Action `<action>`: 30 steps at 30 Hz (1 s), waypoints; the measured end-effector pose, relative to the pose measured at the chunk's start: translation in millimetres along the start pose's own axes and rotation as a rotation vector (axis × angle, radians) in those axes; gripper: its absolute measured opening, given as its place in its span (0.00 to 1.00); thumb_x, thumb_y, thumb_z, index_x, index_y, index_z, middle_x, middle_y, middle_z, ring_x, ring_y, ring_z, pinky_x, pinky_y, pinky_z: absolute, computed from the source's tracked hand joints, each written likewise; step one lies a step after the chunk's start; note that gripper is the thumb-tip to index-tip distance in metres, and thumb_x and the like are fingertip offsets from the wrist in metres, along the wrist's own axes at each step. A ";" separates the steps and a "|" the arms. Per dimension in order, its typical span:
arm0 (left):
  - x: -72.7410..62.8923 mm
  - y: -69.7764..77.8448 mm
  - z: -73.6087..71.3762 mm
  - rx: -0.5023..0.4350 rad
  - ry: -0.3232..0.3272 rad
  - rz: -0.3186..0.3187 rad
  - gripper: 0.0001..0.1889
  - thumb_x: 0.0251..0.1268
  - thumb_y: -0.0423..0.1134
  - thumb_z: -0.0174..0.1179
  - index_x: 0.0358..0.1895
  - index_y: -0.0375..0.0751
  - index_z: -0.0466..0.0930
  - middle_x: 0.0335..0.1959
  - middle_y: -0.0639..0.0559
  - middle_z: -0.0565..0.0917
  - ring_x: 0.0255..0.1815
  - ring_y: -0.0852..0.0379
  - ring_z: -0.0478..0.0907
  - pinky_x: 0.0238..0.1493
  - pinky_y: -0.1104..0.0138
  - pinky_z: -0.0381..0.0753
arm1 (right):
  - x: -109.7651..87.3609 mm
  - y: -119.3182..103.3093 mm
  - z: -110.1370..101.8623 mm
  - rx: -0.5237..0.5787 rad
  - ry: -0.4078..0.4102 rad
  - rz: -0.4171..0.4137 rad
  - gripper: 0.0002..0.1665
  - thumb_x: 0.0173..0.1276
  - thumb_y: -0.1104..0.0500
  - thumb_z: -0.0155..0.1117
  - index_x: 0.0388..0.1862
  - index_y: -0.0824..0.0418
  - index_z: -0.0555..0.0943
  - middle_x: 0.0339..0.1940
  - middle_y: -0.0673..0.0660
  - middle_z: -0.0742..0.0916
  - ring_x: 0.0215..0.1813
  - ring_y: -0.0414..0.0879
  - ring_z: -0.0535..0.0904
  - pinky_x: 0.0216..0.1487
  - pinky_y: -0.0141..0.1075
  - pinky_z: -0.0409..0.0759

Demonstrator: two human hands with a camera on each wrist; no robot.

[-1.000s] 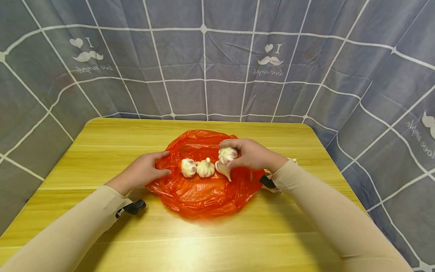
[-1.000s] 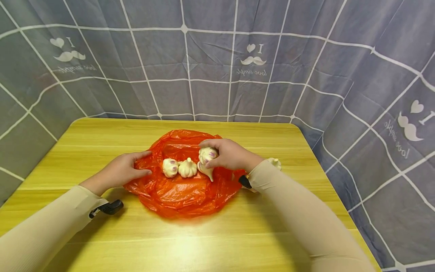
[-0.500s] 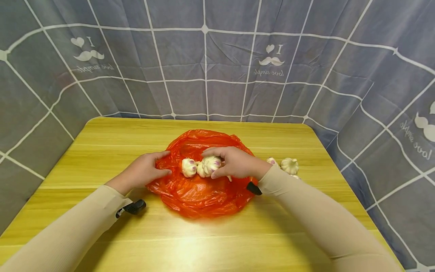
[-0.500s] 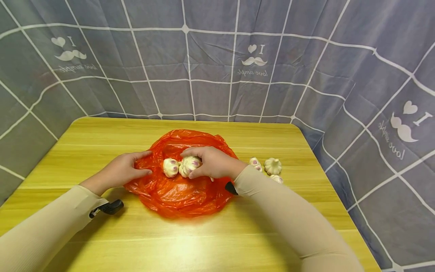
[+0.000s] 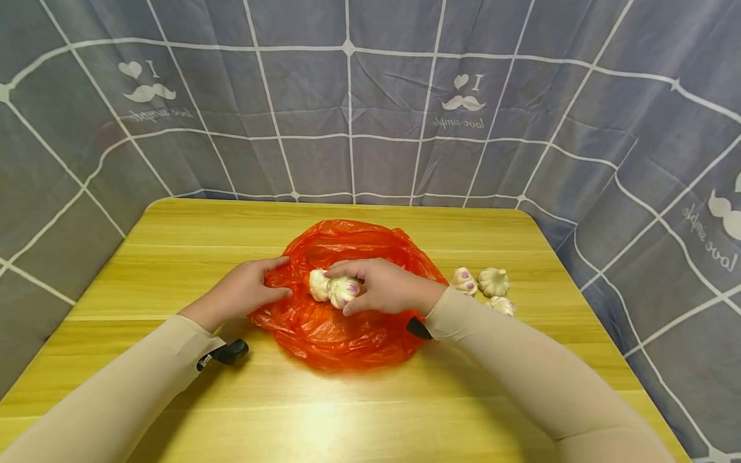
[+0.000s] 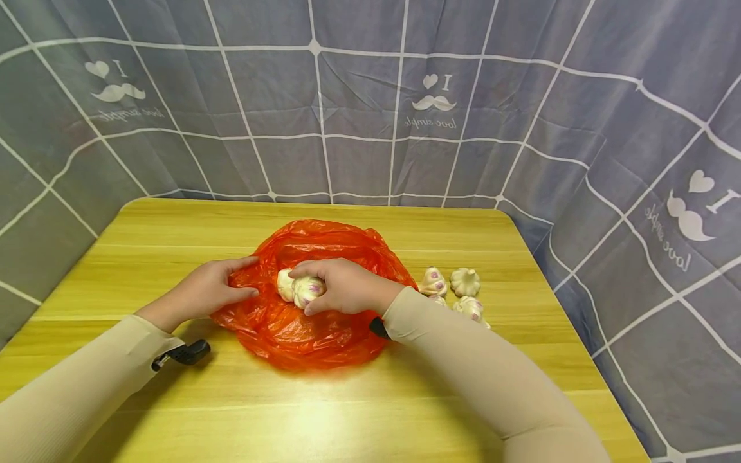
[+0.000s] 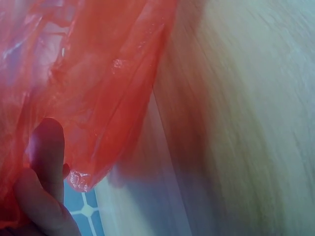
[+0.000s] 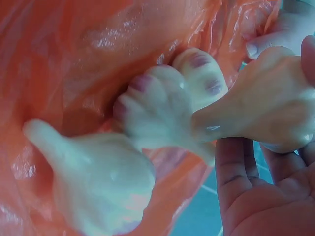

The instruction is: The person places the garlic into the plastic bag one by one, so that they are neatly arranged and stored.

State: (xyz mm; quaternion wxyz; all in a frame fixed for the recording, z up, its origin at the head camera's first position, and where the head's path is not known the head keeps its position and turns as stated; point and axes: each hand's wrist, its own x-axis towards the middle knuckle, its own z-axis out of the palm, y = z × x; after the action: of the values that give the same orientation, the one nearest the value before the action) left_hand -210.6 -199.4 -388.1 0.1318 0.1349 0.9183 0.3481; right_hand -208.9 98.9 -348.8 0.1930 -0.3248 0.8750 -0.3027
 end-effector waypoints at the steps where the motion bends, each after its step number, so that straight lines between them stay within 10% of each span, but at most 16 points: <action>1: 0.1 0.0 0.2 0.002 0.001 0.001 0.41 0.70 0.43 0.69 0.81 0.35 0.62 0.54 0.33 0.85 0.19 0.57 0.80 0.27 0.63 0.86 | 1.0 -0.3 1.4 0.000 -0.006 -0.002 0.40 0.65 0.56 0.80 0.76 0.47 0.77 0.73 0.46 0.81 0.47 0.43 0.77 0.49 0.31 0.80; 30: 1.4 -3.7 4.9 0.011 0.016 0.015 0.40 0.70 0.43 0.70 0.80 0.34 0.64 0.61 0.30 0.83 0.20 0.57 0.79 0.28 0.64 0.86 | 21.9 -1.2 30.6 -0.129 -0.086 -0.021 0.40 0.66 0.57 0.79 0.76 0.50 0.77 0.80 0.53 0.75 0.80 0.50 0.71 0.81 0.44 0.69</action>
State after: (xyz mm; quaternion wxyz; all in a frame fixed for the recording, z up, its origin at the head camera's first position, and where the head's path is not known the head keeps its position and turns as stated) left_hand -210.8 -198.6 -394.4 0.1212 0.1400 0.9200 0.3453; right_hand -207.7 70.8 -373.8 0.2060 -0.3583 0.8802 -0.2335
